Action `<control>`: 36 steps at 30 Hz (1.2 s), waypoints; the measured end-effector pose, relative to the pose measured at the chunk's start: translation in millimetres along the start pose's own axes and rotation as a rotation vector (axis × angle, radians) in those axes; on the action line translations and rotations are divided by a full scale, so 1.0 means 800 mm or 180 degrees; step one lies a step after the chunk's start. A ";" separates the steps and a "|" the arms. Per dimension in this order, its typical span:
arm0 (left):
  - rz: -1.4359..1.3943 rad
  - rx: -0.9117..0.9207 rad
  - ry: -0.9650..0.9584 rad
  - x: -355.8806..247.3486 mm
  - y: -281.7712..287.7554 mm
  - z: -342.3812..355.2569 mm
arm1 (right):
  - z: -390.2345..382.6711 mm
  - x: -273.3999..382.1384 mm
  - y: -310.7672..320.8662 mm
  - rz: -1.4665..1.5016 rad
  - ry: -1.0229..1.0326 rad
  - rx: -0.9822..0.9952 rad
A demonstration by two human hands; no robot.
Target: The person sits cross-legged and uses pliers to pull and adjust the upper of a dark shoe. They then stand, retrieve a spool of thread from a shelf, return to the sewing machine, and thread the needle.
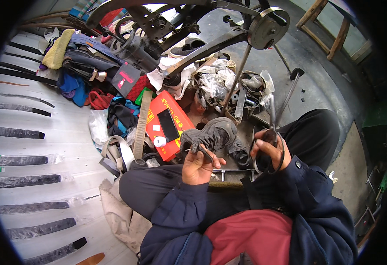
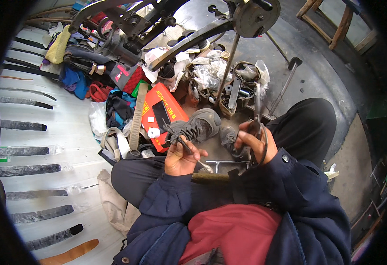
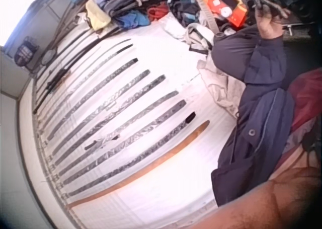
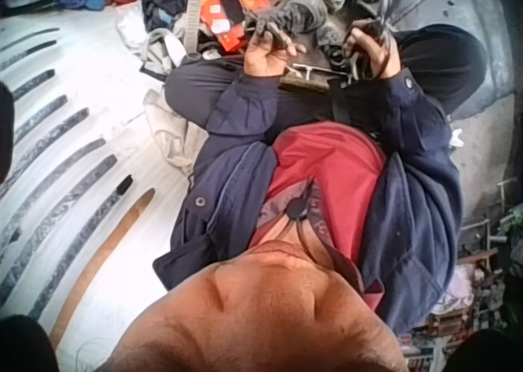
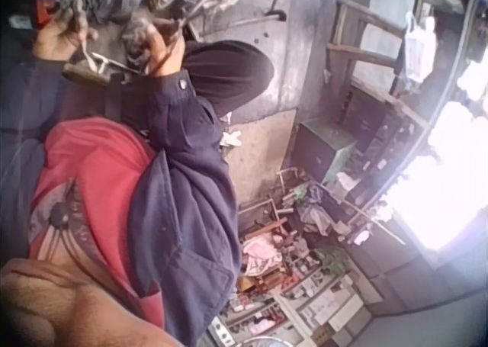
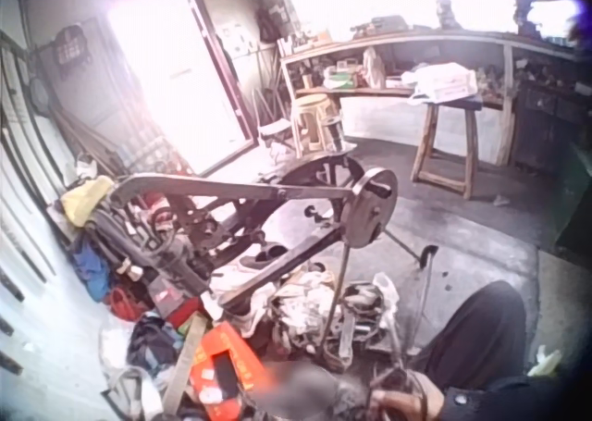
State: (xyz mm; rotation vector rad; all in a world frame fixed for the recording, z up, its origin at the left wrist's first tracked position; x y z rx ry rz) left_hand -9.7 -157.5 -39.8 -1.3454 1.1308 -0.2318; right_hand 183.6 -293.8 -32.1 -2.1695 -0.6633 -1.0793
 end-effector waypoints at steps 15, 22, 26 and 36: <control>0.0747 -0.0957 0.0034 -0.021 -0.003 0.009 | 0.147 -0.134 0.023 -0.1347 -0.0592 -0.0695; 0.0976 -0.1568 0.0252 -0.017 0.033 0.007 | 0.287 -0.159 0.088 -0.3336 -0.0147 -0.1506; 0.1358 -0.1680 0.0525 -0.014 0.050 0.005 | 0.361 -0.135 0.093 -0.3268 0.0197 -0.1389; 0.4031 -0.1390 -0.0248 -0.042 0.025 0.020 | 0.293 -0.061 -0.025 -0.2636 0.0005 -0.0065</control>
Point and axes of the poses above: each hand's wrist, its own z-axis towards the middle knuckle, its own y-axis out of the back of the hand, x = y × z, the point moved 8 cm from there along z, towards the middle knuckle, and after that the axes turned 7 degrees about -x, right-handed, at the moved point
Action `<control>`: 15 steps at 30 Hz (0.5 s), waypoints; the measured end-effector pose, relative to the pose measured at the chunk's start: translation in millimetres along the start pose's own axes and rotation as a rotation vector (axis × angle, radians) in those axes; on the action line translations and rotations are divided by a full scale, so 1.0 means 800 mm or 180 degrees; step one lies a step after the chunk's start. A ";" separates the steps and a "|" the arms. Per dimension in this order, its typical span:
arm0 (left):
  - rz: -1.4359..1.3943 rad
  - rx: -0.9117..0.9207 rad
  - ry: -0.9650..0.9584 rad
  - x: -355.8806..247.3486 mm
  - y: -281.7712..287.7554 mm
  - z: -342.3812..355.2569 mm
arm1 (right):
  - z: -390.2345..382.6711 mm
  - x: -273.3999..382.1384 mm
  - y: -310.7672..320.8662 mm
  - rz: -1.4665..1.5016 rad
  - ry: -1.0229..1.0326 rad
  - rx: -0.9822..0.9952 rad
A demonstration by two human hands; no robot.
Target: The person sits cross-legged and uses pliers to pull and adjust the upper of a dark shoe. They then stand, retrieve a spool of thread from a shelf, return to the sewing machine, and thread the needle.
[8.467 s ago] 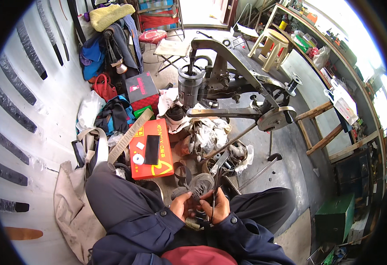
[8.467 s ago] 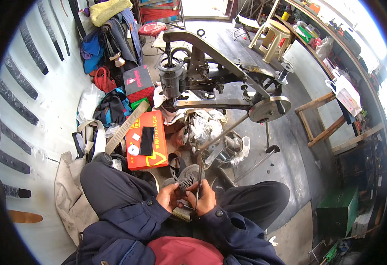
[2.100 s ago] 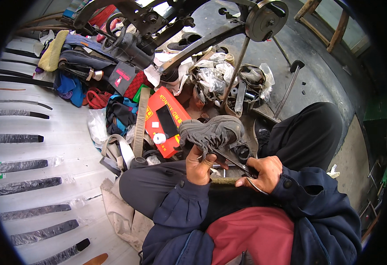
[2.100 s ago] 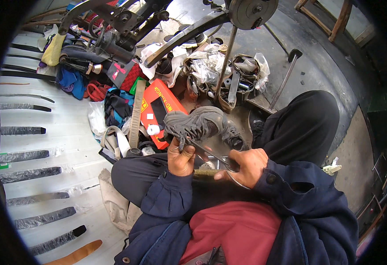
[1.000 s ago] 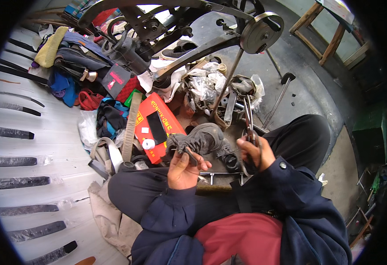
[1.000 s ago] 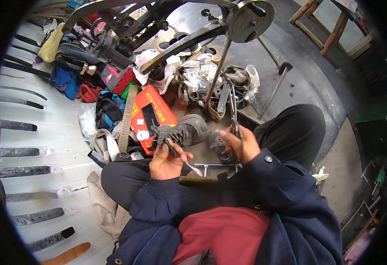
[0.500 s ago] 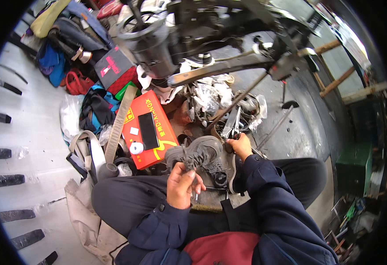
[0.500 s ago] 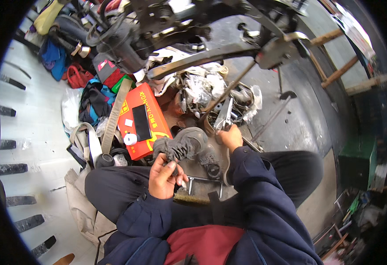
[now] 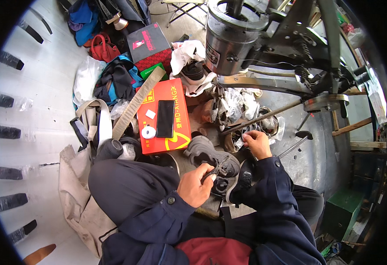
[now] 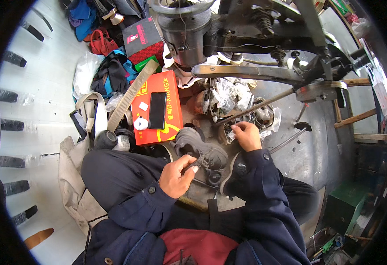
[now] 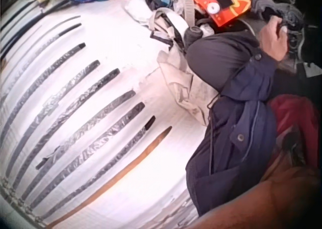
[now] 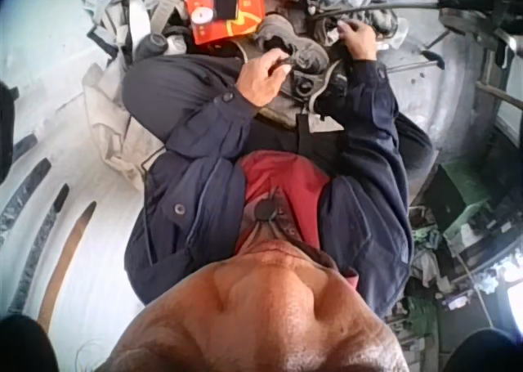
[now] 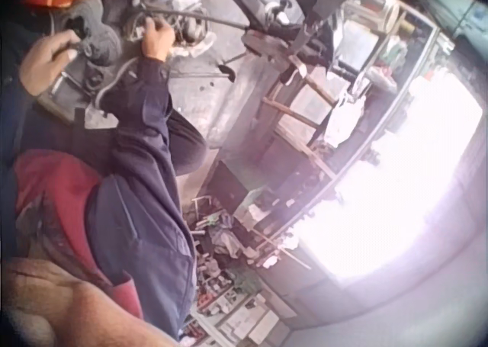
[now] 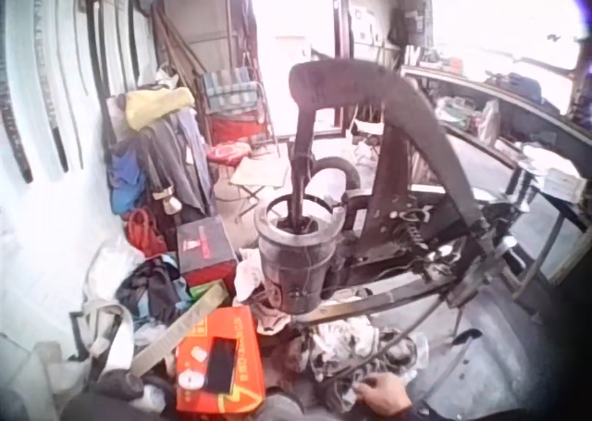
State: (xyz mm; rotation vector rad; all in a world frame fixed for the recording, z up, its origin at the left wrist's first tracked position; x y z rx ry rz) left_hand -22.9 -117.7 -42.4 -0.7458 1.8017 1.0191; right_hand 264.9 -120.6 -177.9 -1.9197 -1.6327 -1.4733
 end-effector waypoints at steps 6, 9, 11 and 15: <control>0.0167 -0.0085 -0.0793 -0.043 0.008 -0.017 | -0.201 0.172 -0.023 -0.0433 0.1647 0.1482; 0.0070 -0.0148 -0.1027 -0.060 0.015 -0.031 | -0.257 0.185 -0.034 -0.0778 0.2134 0.1712; -0.0122 0.0055 -0.0693 -0.052 0.013 -0.040 | -0.264 0.158 -0.033 -0.1184 0.1709 0.1785; -0.1191 -0.0230 -0.0926 -0.047 0.024 -0.050 | -0.282 0.129 -0.011 -0.0021 0.1173 0.1710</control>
Point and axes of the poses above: each hand's wrist, its own z-axis towards the middle knuckle, its own y-axis out of the back of the hand, x = y × z, the point moved 8 cm from there along z, towards the middle knuckle, and after that the axes turned 7 degrees about -x, right-handed, at the moved point
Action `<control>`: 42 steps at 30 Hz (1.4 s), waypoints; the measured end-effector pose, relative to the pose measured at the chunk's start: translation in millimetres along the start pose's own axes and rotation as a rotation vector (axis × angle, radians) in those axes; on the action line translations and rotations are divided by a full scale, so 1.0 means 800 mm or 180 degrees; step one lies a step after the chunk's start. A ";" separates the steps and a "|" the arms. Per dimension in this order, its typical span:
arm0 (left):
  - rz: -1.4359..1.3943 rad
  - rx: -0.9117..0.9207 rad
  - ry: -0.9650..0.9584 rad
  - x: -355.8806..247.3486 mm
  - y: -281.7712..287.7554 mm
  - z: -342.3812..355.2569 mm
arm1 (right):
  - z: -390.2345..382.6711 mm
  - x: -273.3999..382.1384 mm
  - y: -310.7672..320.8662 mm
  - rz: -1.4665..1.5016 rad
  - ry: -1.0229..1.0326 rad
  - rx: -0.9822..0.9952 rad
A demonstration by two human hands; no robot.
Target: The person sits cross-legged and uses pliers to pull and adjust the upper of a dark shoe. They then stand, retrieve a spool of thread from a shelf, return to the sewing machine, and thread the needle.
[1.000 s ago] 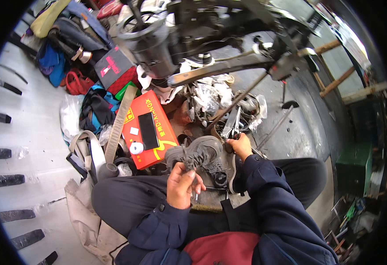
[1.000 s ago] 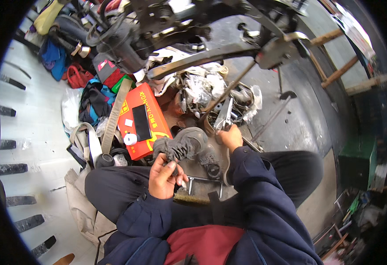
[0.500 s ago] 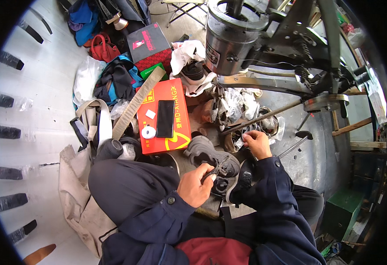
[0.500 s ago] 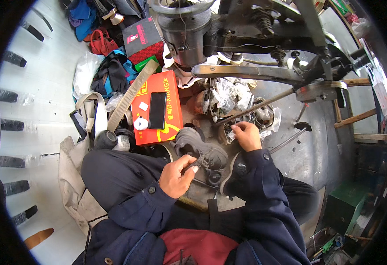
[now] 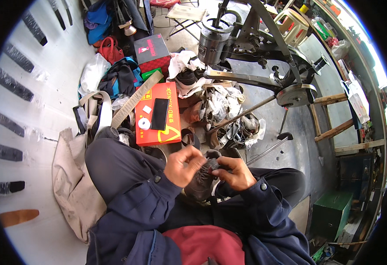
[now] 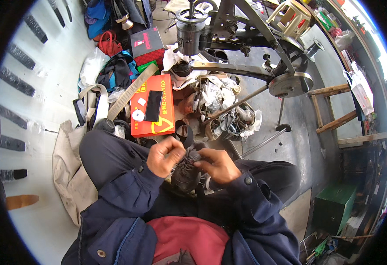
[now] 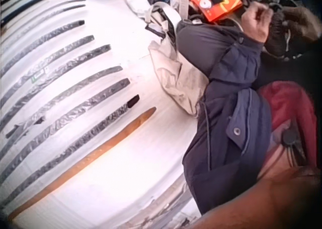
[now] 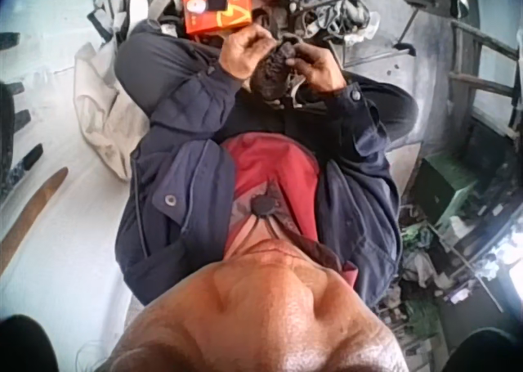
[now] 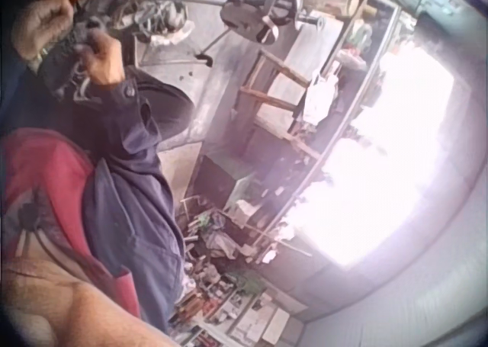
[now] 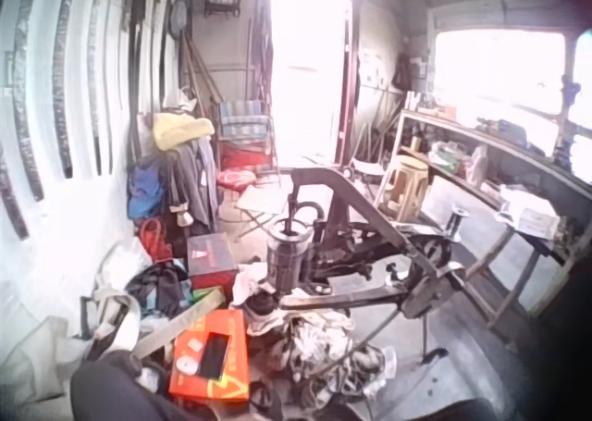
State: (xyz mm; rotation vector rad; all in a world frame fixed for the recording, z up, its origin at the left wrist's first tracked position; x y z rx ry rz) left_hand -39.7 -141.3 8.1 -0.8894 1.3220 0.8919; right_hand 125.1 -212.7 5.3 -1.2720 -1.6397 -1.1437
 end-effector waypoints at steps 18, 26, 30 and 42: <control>-0.2927 0.0550 0.1969 0.057 -0.075 -0.043 | -0.077 -0.020 0.046 0.2075 0.1174 -0.0810; -0.1295 0.0405 0.1612 0.068 -0.056 -0.023 | -0.056 -0.073 0.040 0.2611 0.0613 -0.1048; -0.1460 0.0197 0.1892 0.089 -0.056 -0.029 | -0.051 -0.082 0.030 0.2438 0.0201 -0.1261; -0.0491 0.0063 0.1157 0.106 -0.053 -0.029 | -0.039 -0.081 0.013 0.1536 0.0258 -0.1640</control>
Point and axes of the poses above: each hand's wrist, its own z-axis towards the middle knuckle, its own y-axis out of the back of the hand, x = y × z, the point moved 8 cm from there along z, towards the middle knuckle, and after that the axes turned 7 degrees about -x, right-handed, at the moved point
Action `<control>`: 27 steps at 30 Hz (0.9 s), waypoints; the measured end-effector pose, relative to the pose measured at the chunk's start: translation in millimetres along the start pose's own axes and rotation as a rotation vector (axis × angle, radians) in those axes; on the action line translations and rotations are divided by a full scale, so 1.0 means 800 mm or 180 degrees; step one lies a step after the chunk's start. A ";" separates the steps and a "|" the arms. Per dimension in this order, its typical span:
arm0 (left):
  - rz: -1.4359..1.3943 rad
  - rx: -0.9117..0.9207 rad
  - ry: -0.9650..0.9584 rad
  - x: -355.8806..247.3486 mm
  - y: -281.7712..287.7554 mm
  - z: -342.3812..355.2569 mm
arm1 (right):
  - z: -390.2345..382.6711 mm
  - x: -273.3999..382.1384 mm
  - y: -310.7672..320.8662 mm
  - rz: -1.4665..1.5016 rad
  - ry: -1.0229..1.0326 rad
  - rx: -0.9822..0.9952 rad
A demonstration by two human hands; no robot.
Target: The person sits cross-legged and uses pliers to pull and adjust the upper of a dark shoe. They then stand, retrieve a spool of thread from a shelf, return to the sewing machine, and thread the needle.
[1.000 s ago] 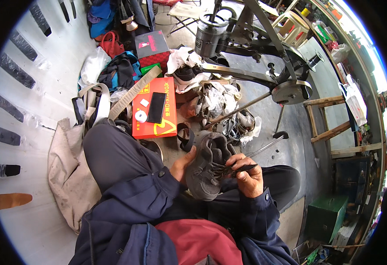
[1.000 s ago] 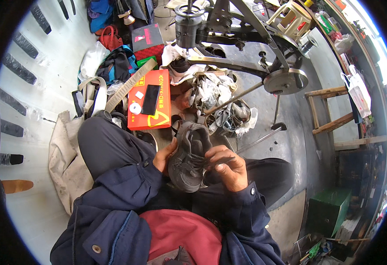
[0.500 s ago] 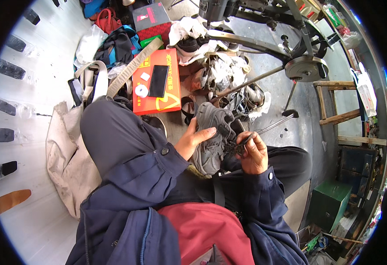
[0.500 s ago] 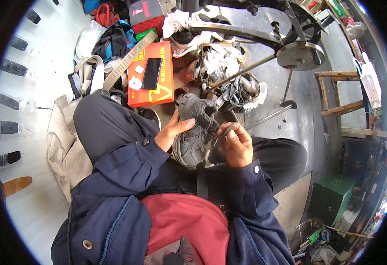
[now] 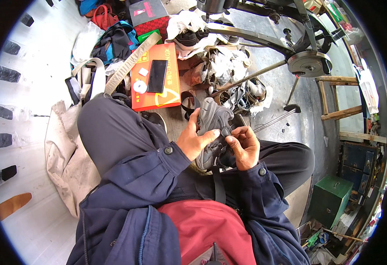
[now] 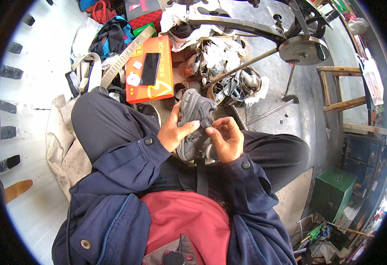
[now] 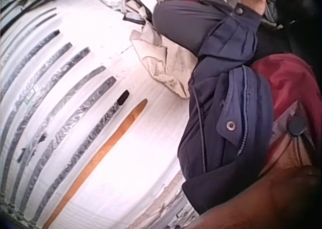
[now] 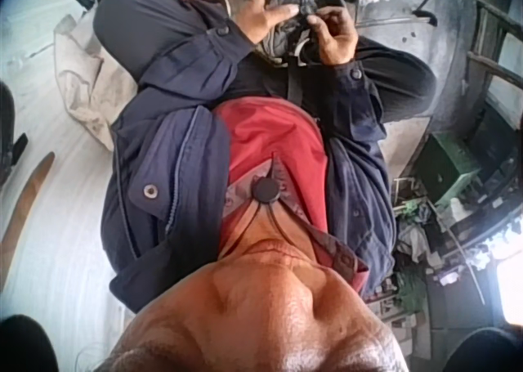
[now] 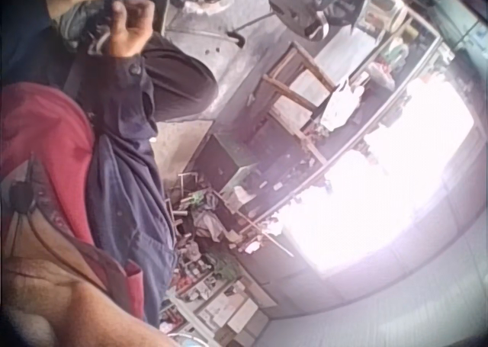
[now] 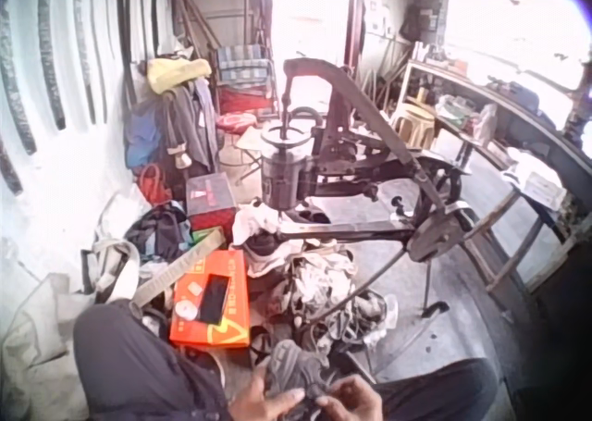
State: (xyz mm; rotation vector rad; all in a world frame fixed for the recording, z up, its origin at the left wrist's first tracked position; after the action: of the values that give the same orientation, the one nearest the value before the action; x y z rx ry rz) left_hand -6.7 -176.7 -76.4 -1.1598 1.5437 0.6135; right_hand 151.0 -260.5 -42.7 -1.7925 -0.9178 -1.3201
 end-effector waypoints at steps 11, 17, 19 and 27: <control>0.0635 0.0439 -0.0275 -0.034 -0.014 -0.015 | -0.002 0.013 0.001 -0.1400 0.0284 -0.0175; 0.0028 0.0517 -0.0157 -0.026 -0.023 -0.012 | -0.005 0.016 0.000 -0.1985 0.0403 -0.0318; -0.0249 0.0362 0.0217 -0.013 -0.017 -0.003 | -0.002 0.016 -0.004 -0.1405 0.0394 -0.0182; -0.1282 0.0121 0.1173 0.017 -0.004 -0.002 | -0.001 0.008 -0.007 -0.0869 0.0018 0.0063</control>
State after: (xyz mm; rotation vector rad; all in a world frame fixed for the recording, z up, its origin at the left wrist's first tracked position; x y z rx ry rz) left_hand -3.9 -183.9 -87.8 -1.5635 1.5486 0.1026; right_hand 147.3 -257.8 -35.7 -1.6910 -1.2012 -1.4762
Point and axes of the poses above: each hand's wrist, its own z-axis towards the middle knuckle, its own y-axis out of the back of the hand, x = y × z, the point moved 8 cm from there along z, towards the middle knuckle, and after that the axes turned 7 degrees about -x, right-handed, at the moved point
